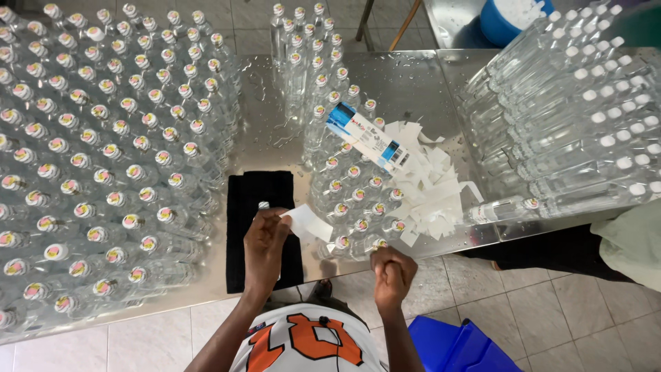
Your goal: The person repeatedly picks up clear plastic bottles from a table, places them on a black mat, and applies a white label to each bottle. The labeled bottles are then moved aside on the table.
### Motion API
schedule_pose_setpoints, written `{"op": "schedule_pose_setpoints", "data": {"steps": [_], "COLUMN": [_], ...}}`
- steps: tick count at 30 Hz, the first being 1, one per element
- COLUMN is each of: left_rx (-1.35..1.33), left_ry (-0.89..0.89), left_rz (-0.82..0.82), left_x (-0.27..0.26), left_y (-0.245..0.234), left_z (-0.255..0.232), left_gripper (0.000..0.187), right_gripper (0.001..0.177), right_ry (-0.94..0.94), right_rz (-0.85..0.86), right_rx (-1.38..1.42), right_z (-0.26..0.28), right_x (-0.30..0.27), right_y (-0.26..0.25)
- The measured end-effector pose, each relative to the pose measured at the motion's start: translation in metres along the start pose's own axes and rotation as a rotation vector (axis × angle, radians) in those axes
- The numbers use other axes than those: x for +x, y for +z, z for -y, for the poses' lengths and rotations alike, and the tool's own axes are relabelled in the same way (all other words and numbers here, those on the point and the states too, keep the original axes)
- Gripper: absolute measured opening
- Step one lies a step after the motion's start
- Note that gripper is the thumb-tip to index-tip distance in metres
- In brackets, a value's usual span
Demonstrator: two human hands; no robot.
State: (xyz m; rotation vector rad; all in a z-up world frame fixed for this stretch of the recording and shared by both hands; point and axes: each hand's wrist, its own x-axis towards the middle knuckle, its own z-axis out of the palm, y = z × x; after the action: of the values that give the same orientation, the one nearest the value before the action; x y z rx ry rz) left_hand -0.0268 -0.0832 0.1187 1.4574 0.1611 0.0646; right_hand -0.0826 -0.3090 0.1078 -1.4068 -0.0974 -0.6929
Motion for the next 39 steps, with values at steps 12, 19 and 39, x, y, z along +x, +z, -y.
{"op": "schedule_pose_setpoints", "data": {"steps": [12,19,39], "left_rx": [0.241,0.395,0.102], "left_ry": [0.222,0.392,0.237], "left_rz": [0.375,0.166,0.477], "left_x": [-0.013,-0.024,-0.063], "left_y": [0.048,0.07,0.2], "left_z": [-0.023,-0.009,-0.062], "left_gripper": [0.03,0.033,0.032], "right_gripper": [0.013,0.015,0.011], "right_ry": [0.284,0.649,-0.006], "right_rz": [0.514,0.15,-0.047], "right_rx": [-0.357,-0.073,-0.415], "right_z": [0.036,0.017,0.079], "right_x": [0.061,0.049,0.044], "right_y": [0.004,-0.028,-0.092]}}
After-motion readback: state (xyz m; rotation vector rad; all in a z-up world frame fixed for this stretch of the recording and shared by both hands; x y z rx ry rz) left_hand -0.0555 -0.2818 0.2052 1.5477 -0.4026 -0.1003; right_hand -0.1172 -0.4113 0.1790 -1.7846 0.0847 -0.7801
